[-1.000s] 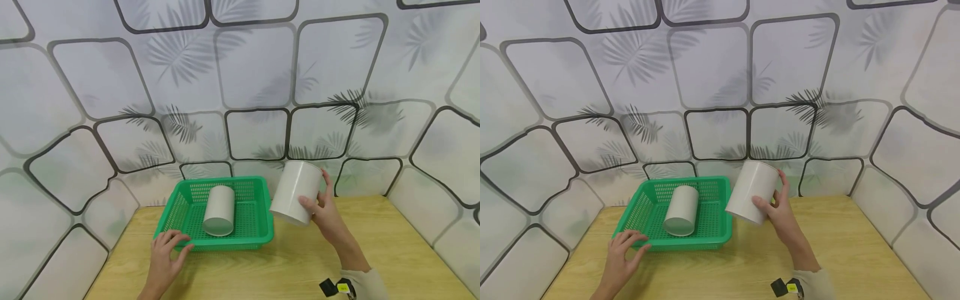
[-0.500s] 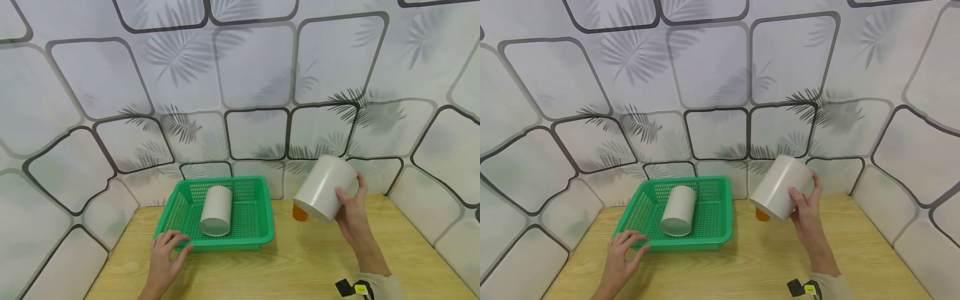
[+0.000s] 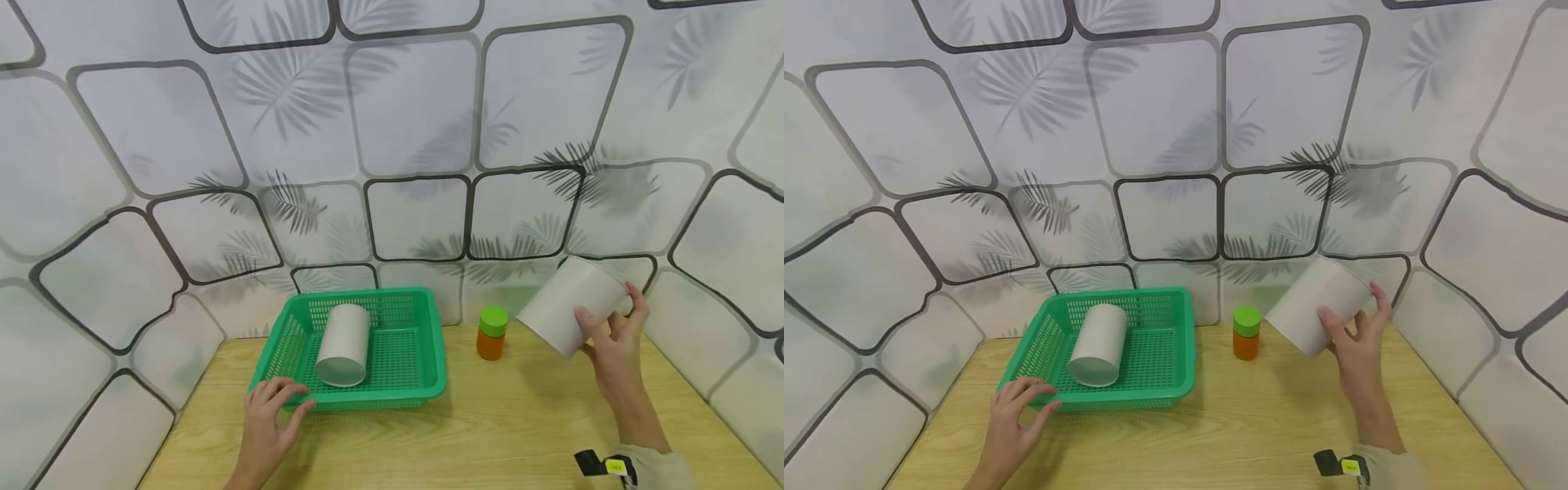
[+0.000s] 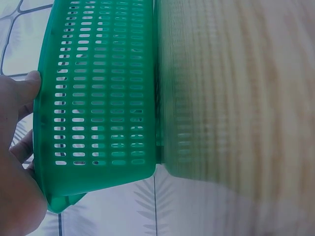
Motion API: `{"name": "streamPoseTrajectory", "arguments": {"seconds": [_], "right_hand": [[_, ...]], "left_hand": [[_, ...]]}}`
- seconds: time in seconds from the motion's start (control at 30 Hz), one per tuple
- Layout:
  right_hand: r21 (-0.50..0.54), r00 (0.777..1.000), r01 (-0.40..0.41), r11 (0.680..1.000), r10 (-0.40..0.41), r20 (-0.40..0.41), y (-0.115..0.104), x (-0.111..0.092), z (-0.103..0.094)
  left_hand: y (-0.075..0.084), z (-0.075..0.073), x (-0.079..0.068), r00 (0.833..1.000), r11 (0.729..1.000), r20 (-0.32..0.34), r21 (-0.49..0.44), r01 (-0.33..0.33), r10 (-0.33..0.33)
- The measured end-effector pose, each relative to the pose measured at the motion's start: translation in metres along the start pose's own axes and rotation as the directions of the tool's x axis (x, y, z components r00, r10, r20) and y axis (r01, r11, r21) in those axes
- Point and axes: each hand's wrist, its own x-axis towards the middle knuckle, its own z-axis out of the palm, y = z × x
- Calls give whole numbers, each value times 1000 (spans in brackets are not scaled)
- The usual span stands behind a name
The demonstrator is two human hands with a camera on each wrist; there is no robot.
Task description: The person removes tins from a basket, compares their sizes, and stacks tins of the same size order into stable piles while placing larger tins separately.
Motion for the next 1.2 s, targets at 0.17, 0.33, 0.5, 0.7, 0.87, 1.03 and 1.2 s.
{"name": "streamPoseTrajectory", "arguments": {"seconds": [0.17, 0.33, 0.5, 0.7, 0.87, 1.03, 1.2], "right_hand": [[-124, 995, 16, 992, -28, -99, 12, 2, -11], [-280, 987, 18, 960, -62, -149, 29, 7, -15], [-506, 984, 26, 862, -113, -141, 48, 9, -14], [-665, 972, 97, 741, -214, -96, 67, 8, -15], [-734, 960, 168, 658, -279, -31, 79, 7, -16], [-773, 934, 270, 574, -351, 66, 88, 7, -19], [-777, 910, 331, 535, -398, 114, 92, 8, -21]], "left_hand": [[-1, 0, 1, 1000, 1000, 8, -1, -11, 11], [-1, -1, 2, 1000, 1000, 5, -2, -11, 11], [-1, -3, 2, 1000, 1000, 2, 6, -7, 7], [-1, -1, 3, 1000, 1000, -1, 3, -9, 9], [0, -1, 2, 1000, 1000, -1, 4, -8, 8], [2, -2, 2, 1000, 1000, 5, 8, 9, -9], [3, -3, 2, 1000, 1000, 9, 5, 25, -25]]}}
